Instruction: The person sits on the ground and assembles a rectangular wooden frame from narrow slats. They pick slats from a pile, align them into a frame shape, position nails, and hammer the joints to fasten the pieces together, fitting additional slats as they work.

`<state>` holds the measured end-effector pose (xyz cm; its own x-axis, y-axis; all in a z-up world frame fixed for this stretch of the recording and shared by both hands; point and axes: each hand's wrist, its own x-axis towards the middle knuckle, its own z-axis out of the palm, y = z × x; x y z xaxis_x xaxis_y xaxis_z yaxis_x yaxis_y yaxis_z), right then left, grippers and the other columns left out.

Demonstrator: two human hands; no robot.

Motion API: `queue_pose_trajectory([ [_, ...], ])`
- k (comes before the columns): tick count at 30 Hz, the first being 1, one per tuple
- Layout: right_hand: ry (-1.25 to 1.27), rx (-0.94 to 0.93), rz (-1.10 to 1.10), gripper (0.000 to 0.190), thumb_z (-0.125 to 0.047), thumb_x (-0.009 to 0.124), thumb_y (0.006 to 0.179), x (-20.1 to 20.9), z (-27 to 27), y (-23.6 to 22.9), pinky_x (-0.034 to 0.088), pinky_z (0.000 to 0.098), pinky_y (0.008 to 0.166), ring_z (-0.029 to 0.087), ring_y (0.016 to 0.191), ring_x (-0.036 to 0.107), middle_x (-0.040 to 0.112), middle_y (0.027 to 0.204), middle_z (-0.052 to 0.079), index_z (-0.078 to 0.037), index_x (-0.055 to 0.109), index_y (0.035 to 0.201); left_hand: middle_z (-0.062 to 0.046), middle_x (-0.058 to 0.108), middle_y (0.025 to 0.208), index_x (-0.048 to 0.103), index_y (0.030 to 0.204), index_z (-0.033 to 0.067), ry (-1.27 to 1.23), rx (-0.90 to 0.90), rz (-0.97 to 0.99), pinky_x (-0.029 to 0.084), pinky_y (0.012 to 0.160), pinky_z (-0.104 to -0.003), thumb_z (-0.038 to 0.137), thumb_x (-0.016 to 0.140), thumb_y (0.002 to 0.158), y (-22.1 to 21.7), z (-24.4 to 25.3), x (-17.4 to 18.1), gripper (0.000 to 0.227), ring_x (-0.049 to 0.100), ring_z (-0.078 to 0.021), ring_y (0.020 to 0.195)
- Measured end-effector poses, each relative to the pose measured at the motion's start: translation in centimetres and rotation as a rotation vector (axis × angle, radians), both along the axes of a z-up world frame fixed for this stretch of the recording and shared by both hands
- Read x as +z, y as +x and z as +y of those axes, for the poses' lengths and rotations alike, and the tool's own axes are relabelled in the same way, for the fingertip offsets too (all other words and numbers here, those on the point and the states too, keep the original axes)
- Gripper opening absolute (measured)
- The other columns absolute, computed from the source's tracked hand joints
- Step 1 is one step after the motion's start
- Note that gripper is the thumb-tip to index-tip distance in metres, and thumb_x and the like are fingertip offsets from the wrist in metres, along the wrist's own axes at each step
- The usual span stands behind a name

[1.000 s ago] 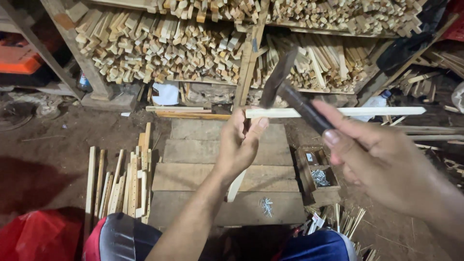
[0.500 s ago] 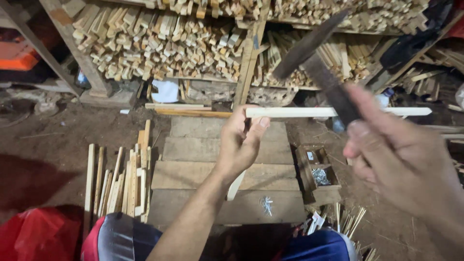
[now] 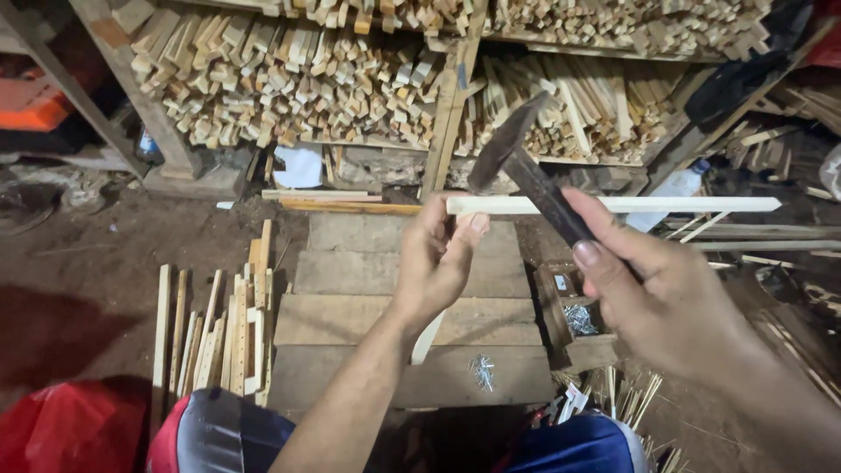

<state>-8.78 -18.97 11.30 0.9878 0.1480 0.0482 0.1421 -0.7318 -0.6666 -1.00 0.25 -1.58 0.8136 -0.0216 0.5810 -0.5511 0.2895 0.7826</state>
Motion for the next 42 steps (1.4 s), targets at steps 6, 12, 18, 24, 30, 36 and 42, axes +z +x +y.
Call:
queue_pose_trajectory([
  [6, 0.317, 0.212, -0.075, 0.067, -0.002, 0.049, 0.094, -3.0, -1.1, 0.1, 0.031, 0.0191, 0.021, 0.007, 0.033, 0.041, 0.063, 0.067, 0.006, -0.007, 0.035, 0.159, 0.003, 0.049, 0.078, 0.06, 0.102, 0.0037, 0.13, 0.063, 0.119, 0.039, 0.062, -0.023, 0.02, 0.06, 0.099, -0.2, 0.2, -3.8, 0.016, 0.044, -0.008, 0.069],
  [12, 0.6, -0.04, -0.186, 0.063, -0.02, 0.046, 0.102, -14.0, 0.6, -2.3, 0.045, 0.0231, 0.032, 0.011, 0.041, 0.053, 0.068, 0.079, 0.009, -0.007, 0.029, 0.161, -0.008, 0.065, 0.095, 0.059, 0.115, 0.0057, 0.631, -0.057, 0.761, 0.05, 0.061, -0.03, 0.006, 0.054, 0.099, 2.8, 2.6, -19.6, 0.017, 0.057, -0.0156, 0.073],
  [18, 1.156, -0.428, 0.317, 0.065, -0.022, 0.051, 0.1, -34.8, 2.6, -2.3, 0.023, 0.0225, 0.028, 0.007, 0.037, 0.034, 0.059, 0.074, 0.008, -0.02, 0.031, 0.162, -0.005, 0.066, 0.097, 0.058, 0.12, 0.0063, 0.405, 0.259, 0.427, 0.051, 0.075, -0.032, 0.002, 0.054, 0.094, 5.4, 7.2, -24.1, 0.026, 0.059, -0.0175, 0.081],
  [24, 1.054, -0.529, 0.592, 0.055, -0.023, 0.055, 0.1, -47.6, 3.8, -1.6, 0.036, 0.0274, 0.042, 0.014, 0.05, 0.043, 0.055, 0.073, 0.007, -0.023, 0.048, 0.154, -0.013, 0.052, 0.107, 0.049, 0.124, -0.0029, -0.236, 0.128, 0.762, 0.065, 0.097, -0.042, 0.007, 0.051, 0.104, 3.6, 7.9, -20.4, 0.022, 0.068, -0.028, 0.104],
  [30, -0.256, -0.309, 0.429, 0.041, -0.07, 0.064, 0.086, -52.8, 1.6, 1.8, 0.06, 0.0396, 0.092, 0.025, 0.098, 0.076, 0.08, 0.098, -0.003, -0.042, 0.075, 0.114, -0.005, 0.046, 0.109, 0.053, 0.126, 0.007, -0.56, 0.11, 0.789, 0.064, 0.087, -0.047, 0.01, 0.058, 0.103, 2.5, 5.5, -23.8, 0.024, 0.073, -0.0286, 0.091],
  [36, 1.276, -0.636, 0.301, 0.039, -0.038, 0.064, 0.101, -40.1, 5.3, 4.3, 0.061, 0.0446, 0.09, 0.026, 0.098, 0.071, 0.073, 0.103, 0.014, -0.002, 0.071, 0.114, -0.003, 0.051, 0.093, 0.052, 0.114, 0.0098, -0.649, 0.064, 0.959, 0.067, 0.084, -0.048, 0.007, 0.055, 0.104, 0.1, 2.8, -28.3, 0.011, 0.076, -0.0283, 0.083],
  [42, 1.422, -0.587, 0.428, 0.022, -0.025, 0.065, 0.101, -46.5, 4.2, 9.1, 0.063, 0.0282, 0.087, 0.02, 0.087, 0.071, 0.071, 0.094, 0.007, -0.006, 0.067, 0.112, -0.012, 0.056, 0.105, 0.052, 0.122, 0.0051, -0.635, 0.139, 1.157, 0.059, 0.1, -0.056, 0.004, 0.055, 0.104, 0.0, 2.8, -33.0, 0.018, 0.072, -0.0349, 0.101],
])
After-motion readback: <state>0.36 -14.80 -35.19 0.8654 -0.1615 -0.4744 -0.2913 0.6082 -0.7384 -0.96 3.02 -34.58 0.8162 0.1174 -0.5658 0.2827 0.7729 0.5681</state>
